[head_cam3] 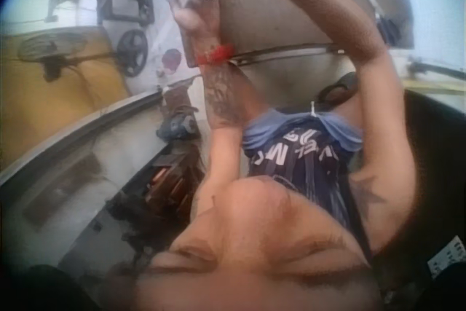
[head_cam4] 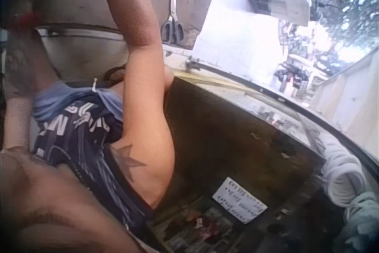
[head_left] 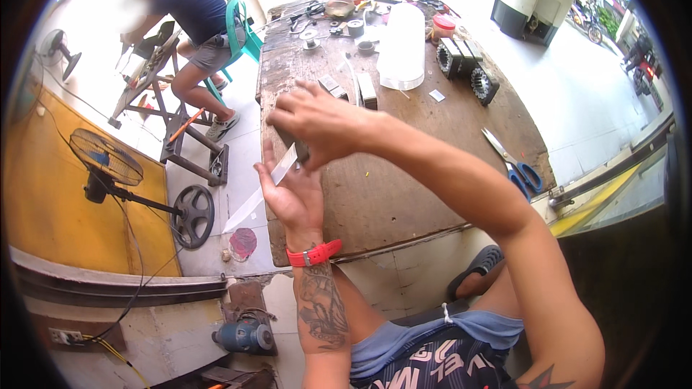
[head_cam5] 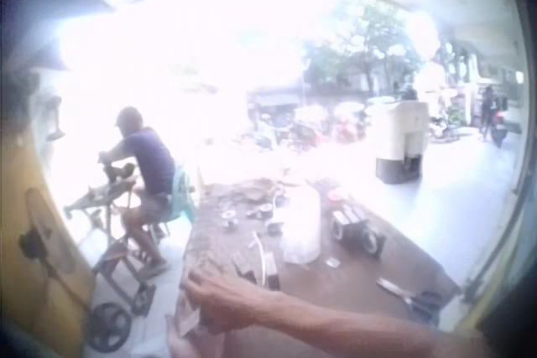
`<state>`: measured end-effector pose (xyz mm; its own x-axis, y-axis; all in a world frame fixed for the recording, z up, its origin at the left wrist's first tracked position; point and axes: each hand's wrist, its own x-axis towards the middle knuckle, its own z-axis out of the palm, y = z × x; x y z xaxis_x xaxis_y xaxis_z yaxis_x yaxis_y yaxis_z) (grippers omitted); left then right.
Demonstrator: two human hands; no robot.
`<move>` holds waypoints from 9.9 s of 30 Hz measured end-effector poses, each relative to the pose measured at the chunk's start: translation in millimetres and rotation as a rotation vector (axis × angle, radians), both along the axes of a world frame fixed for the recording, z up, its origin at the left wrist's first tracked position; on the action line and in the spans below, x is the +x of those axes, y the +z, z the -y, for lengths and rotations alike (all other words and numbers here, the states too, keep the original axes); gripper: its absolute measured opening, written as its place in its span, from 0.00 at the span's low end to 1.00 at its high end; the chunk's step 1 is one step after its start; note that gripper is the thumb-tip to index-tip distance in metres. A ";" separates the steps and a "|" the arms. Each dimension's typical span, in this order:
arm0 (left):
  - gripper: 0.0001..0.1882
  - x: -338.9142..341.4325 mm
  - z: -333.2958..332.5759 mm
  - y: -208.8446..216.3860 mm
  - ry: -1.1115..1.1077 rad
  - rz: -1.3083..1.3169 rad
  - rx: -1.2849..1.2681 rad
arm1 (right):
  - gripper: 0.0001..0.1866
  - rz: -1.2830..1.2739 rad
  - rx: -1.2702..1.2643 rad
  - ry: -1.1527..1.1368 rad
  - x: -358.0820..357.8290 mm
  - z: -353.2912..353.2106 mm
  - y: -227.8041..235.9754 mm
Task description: The person cuts small rectangular pieces from a white strip using scissors and inserts them into the slots of a circular stator-like component. The person repeats this process, handling the stator and cutting additional pieces to fill the slots.
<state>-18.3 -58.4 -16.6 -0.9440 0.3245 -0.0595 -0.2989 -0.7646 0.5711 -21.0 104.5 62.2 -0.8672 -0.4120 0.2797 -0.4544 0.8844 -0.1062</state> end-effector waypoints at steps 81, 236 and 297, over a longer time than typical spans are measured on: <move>0.27 51.1 -36.7 4.8 -0.232 -0.414 -0.591 | 0.30 0.032 -1.019 -0.250 113.9 -31.0 -90.6; 0.13 118.6 -23.4 18.3 -0.439 -0.400 -0.529 | 0.23 0.313 -1.250 -0.632 306.5 25.6 -90.9; 0.31 143.7 -44.2 7.0 -0.405 -0.066 0.017 | 0.14 -0.523 -0.501 -0.396 244.9 -25.6 -52.8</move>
<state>125.4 -14.2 -9.6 -0.7412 0.6712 0.0055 -0.5409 -0.6020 0.5874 223.9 130.1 9.4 -0.6287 0.1773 0.7571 -0.2192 0.8937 -0.3914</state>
